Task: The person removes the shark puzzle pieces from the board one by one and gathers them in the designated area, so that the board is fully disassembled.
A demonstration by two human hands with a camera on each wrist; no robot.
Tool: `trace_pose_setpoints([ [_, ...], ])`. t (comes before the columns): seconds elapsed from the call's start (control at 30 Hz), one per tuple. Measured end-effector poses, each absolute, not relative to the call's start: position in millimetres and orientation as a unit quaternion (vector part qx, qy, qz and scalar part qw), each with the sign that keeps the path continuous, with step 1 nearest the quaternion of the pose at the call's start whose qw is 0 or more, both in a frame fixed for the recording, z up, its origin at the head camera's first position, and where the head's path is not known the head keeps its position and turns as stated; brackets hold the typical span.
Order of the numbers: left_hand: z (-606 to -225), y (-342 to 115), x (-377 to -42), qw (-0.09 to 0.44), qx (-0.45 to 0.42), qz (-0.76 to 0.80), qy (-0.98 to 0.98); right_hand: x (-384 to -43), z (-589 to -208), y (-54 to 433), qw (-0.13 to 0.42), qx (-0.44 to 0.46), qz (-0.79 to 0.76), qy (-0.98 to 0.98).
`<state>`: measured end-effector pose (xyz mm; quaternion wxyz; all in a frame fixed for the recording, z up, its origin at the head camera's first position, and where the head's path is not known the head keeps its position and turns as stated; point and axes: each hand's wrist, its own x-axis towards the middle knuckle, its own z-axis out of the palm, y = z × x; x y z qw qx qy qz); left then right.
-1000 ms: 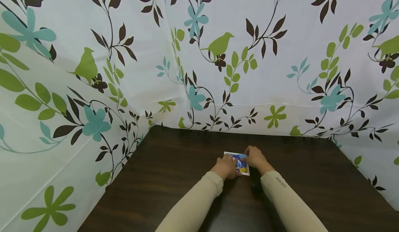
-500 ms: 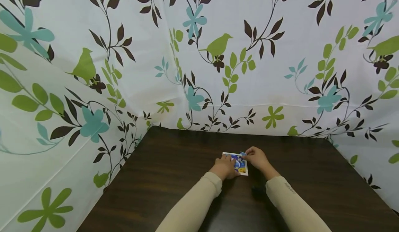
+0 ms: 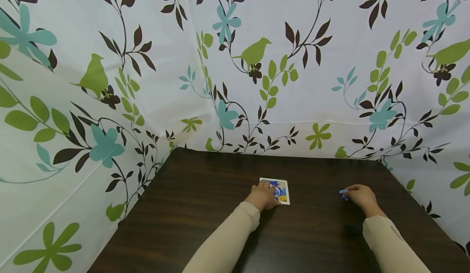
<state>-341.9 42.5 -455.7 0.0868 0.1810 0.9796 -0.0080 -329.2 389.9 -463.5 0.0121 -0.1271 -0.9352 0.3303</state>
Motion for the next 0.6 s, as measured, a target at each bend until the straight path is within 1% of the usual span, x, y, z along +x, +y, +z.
trace_pose_setpoints([
  [0.3,-461.2,42.3,-342.2,0.085,0.184,-0.006,0.979,-325.5,-465.8,397.4,0.004,-0.156,0.290,-0.944],
  [0.43,-461.3,43.3,-342.0,0.080,0.184,-0.013,0.980,-327.0,-465.3,398.0,-0.002,-0.148,0.281,-0.948],
  [0.6,-458.4,44.1,-343.1,0.090,0.180,-0.016,0.979,-329.4,-464.0,398.5,-0.008,-0.136,0.277,-0.951],
])
